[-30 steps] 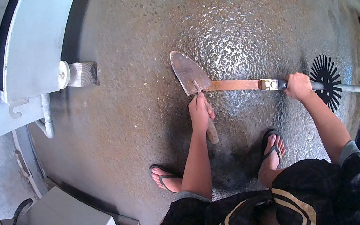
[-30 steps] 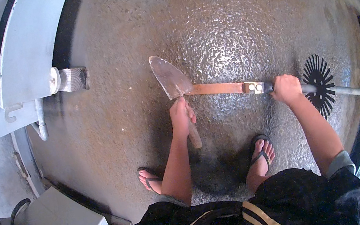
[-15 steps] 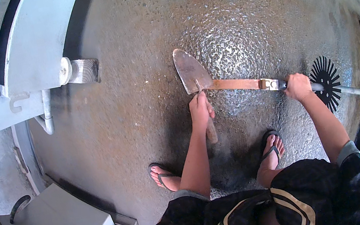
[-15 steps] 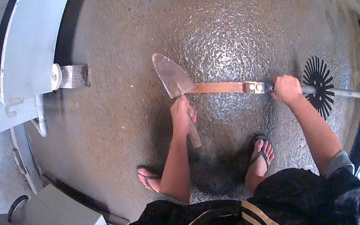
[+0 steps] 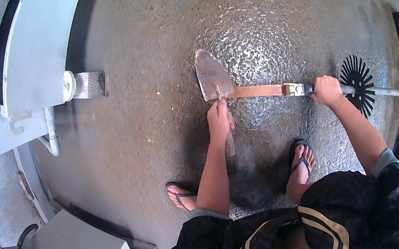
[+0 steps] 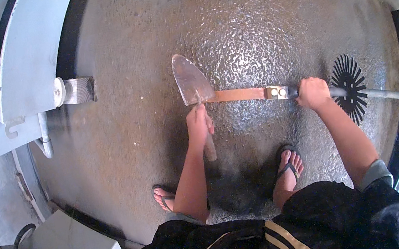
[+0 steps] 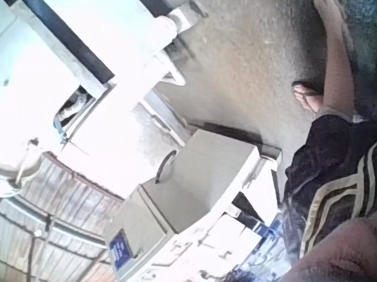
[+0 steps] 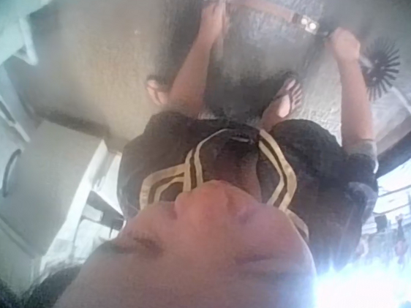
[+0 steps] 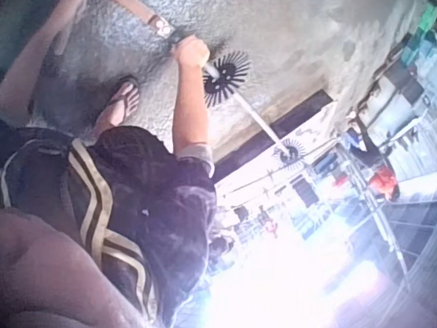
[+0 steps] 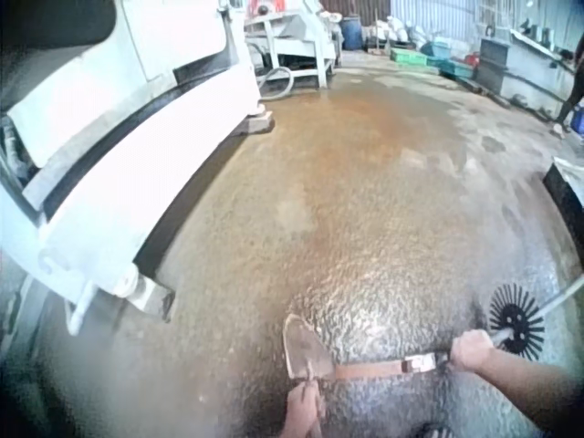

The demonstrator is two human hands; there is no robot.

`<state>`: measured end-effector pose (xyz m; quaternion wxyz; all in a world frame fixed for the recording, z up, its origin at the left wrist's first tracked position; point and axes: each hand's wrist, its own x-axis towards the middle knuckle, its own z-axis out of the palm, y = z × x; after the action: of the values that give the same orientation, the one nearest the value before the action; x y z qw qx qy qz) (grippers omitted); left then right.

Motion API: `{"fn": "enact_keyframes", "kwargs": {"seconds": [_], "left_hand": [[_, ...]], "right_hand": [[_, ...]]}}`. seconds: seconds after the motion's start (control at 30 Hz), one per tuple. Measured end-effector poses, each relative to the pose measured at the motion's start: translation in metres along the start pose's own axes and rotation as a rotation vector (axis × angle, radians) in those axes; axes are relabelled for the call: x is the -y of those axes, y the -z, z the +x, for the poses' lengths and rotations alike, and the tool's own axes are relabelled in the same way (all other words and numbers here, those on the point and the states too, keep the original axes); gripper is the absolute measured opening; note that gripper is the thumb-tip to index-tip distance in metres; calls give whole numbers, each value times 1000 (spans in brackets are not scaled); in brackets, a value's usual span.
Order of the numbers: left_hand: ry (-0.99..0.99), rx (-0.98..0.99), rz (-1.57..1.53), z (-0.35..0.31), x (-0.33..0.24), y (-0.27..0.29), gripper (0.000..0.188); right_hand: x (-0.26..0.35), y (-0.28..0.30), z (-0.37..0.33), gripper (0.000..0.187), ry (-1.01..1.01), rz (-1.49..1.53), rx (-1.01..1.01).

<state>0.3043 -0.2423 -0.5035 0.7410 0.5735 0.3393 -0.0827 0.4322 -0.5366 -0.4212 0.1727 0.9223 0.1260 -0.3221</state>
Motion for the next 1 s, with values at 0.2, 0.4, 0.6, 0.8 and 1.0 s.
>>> {"fn": "enact_keyframes", "kwargs": {"seconds": [0.2, 0.4, 0.6, 0.8, 1.0], "left_hand": [[-3, 10, 20, 8, -4, 0, 33], [-9, 9, 2, 9, 0, 2, 32], [0, -7, 35, 5, -1, 0, 32], [-26, 34, 109, 1, 3, -1, 33], [1, 34, 91, -3, -1, 0, 33]], "right_hand": [[1, 4, -3, 30, 11, -10, -21], [3, 6, -2, 33, -7, -29, 4], [2, 5, -2, 34, 4, -22, -5], [0, 4, -2, 34, -5, -24, 12], [1, 4, -2, 31, -9, -7, 2]]}}
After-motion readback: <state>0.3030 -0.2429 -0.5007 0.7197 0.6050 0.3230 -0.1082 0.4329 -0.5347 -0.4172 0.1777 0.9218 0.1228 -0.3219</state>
